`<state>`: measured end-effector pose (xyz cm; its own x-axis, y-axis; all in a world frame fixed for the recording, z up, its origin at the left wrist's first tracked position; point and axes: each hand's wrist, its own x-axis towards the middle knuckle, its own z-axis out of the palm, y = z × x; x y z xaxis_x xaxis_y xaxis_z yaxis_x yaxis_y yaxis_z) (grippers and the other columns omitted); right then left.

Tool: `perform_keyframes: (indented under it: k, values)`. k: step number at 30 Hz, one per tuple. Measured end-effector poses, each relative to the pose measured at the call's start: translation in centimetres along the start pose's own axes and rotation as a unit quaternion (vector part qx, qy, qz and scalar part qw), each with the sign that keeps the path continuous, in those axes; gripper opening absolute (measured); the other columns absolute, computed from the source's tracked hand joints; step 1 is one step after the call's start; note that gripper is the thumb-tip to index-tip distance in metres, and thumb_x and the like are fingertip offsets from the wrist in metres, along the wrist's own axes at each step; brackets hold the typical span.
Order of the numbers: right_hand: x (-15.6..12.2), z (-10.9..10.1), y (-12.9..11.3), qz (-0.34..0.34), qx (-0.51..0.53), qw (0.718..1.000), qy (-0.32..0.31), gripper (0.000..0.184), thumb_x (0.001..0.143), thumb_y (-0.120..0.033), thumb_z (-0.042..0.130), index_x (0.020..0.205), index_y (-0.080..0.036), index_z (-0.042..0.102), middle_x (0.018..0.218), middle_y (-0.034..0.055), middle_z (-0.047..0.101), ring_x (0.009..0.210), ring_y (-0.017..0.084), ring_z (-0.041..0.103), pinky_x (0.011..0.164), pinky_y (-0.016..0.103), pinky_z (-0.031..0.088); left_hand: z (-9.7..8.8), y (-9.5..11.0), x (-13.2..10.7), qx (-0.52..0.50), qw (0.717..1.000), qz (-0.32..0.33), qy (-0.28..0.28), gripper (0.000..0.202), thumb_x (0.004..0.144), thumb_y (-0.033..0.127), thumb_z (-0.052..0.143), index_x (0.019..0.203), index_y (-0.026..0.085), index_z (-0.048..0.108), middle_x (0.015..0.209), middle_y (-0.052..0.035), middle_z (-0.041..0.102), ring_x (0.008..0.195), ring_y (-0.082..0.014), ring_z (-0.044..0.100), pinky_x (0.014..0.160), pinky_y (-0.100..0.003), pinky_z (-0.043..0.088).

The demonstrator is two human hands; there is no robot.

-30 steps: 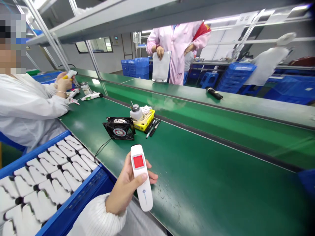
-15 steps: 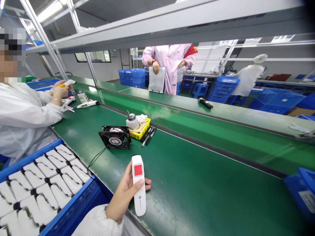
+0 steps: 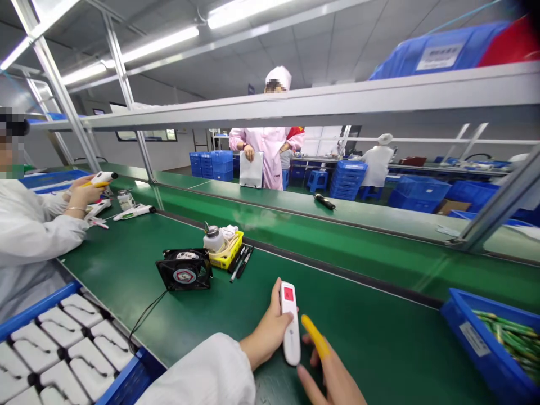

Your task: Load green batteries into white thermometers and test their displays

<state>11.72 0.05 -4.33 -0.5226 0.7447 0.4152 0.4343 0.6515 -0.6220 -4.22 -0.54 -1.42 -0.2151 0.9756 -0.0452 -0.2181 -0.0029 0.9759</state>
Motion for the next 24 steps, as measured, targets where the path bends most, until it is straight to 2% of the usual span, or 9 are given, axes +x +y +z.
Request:
perform_keyframes:
  k: [3, 5, 8, 10, 13, 17, 19, 21, 24]
  values:
    - [6.3, 1.9, 1.2, 0.023, -0.049, 0.999, 0.003, 0.041, 0.087, -0.036, 0.042, 0.124, -0.020, 0.050, 0.101, 0.0115, 0.062, 0.086, 0.026, 0.065, 0.065, 0.038, 0.057, 1.3, -0.7, 3.4, 0.011, 0.998, 0.056, 0.008, 0.081, 0.082, 0.007, 0.031, 0.143, 0.020, -0.021, 0.146, -0.0162, 0.036, 0.114, -0.0173, 0.056, 0.096, -0.035, 0.044]
    - [8.7, 2.6, 1.7, 0.012, -0.083, 0.996, 0.016, 0.037, 0.088, -0.034, 0.037, 0.117, -0.017, 0.051, 0.093, 0.0107, 0.062, 0.076, 0.024, 0.066, 0.057, 0.035, 0.055, 0.8, -0.8, 4.9, 0.044, 0.995, 0.093, 0.012, 0.076, 0.085, 0.012, 0.031, 0.145, 0.018, -0.015, 0.145, -0.0172, 0.037, 0.116, -0.0185, 0.055, 0.096, -0.035, 0.045]
    - [9.7, 3.0, 2.2, -0.048, -0.120, 0.991, 0.037, 0.027, 0.089, -0.030, 0.033, 0.101, -0.018, 0.054, 0.093, 0.0105, 0.059, 0.063, 0.019, 0.063, 0.049, 0.030, 0.052, -1.6, -0.2, 5.7, 0.141, 0.979, 0.147, 0.025, 0.059, 0.087, 0.018, 0.041, 0.144, 0.015, 0.024, 0.128, -0.0161, 0.055, 0.112, -0.0216, 0.057, 0.095, -0.038, 0.045]
    - [9.4, 2.8, 2.2, -0.075, -0.137, 0.987, 0.030, 0.022, 0.091, -0.025, 0.032, 0.090, -0.019, 0.053, 0.090, 0.0089, 0.056, 0.055, 0.016, 0.059, 0.044, 0.028, 0.048, -3.7, 0.7, 5.6, 0.220, 0.957, 0.182, 0.047, 0.042, 0.084, 0.016, 0.049, 0.126, 0.016, 0.052, 0.111, -0.0119, 0.062, 0.104, -0.0226, 0.058, 0.093, -0.041, 0.045]
    - [9.1, 2.3, 2.0, -0.098, -0.147, 0.984, 0.006, 0.020, 0.091, -0.021, 0.033, 0.086, -0.021, 0.053, 0.085, 0.0069, 0.055, 0.054, 0.016, 0.058, 0.042, 0.026, 0.046, -6.5, 2.5, 5.3, 0.314, 0.913, 0.226, 0.126, 0.021, 0.087, 0.016, 0.049, 0.103, 0.016, 0.062, 0.098, -0.0066, 0.060, 0.095, -0.0214, 0.057, 0.089, -0.044, 0.045]
    - [9.5, 1.8, 0.8, -0.151, -0.170, 0.972, 0.054, 0.015, 0.090, -0.025, 0.042, 0.092, -0.021, 0.056, 0.099, 0.0112, 0.060, 0.080, 0.025, 0.062, 0.061, 0.038, 0.053, -9.1, 4.3, 5.2, 0.390, 0.834, 0.247, 0.302, 0.023, 0.088, 0.012, 0.042, 0.107, 0.013, 0.055, 0.103, -0.0092, 0.050, 0.106, -0.0263, 0.048, 0.095, -0.051, 0.038]
    - [10.6, 2.6, -0.5, -0.171, -0.146, 0.970, 0.090, 0.017, 0.090, -0.026, 0.046, 0.101, -0.021, 0.057, 0.105, 0.0120, 0.060, 0.094, 0.029, 0.059, 0.074, 0.044, 0.051, -9.8, 4.5, 5.3, 0.414, 0.794, 0.241, 0.374, 0.028, 0.087, 0.006, 0.036, 0.109, 0.010, 0.052, 0.110, -0.0137, 0.046, 0.116, -0.0307, 0.041, 0.100, -0.055, 0.032]
    - [12.5, 4.5, -2.3, -0.165, -0.069, 0.979, 0.094, 0.023, 0.090, -0.023, 0.044, 0.110, -0.019, 0.056, 0.106, 0.0121, 0.060, 0.101, 0.028, 0.056, 0.084, 0.046, 0.048, -10.1, 4.5, 5.3, 0.437, 0.761, 0.230, 0.422, 0.033, 0.086, 0.001, 0.029, 0.109, 0.007, 0.052, 0.117, -0.0182, 0.043, 0.124, -0.0342, 0.033, 0.102, -0.057, 0.029]
    - [16.4, 8.9, -5.2, -0.114, 0.067, 0.990, 0.047, 0.027, 0.087, -0.018, 0.041, 0.109, -0.015, 0.056, 0.106, 0.0136, 0.060, 0.102, 0.026, 0.055, 0.091, 0.046, 0.045, -10.3, 4.1, 5.3, 0.477, 0.720, 0.221, 0.453, 0.032, 0.087, 0.003, 0.027, 0.106, 0.009, 0.053, 0.120, -0.0197, 0.044, 0.128, -0.0353, 0.030, 0.100, -0.056, 0.034]
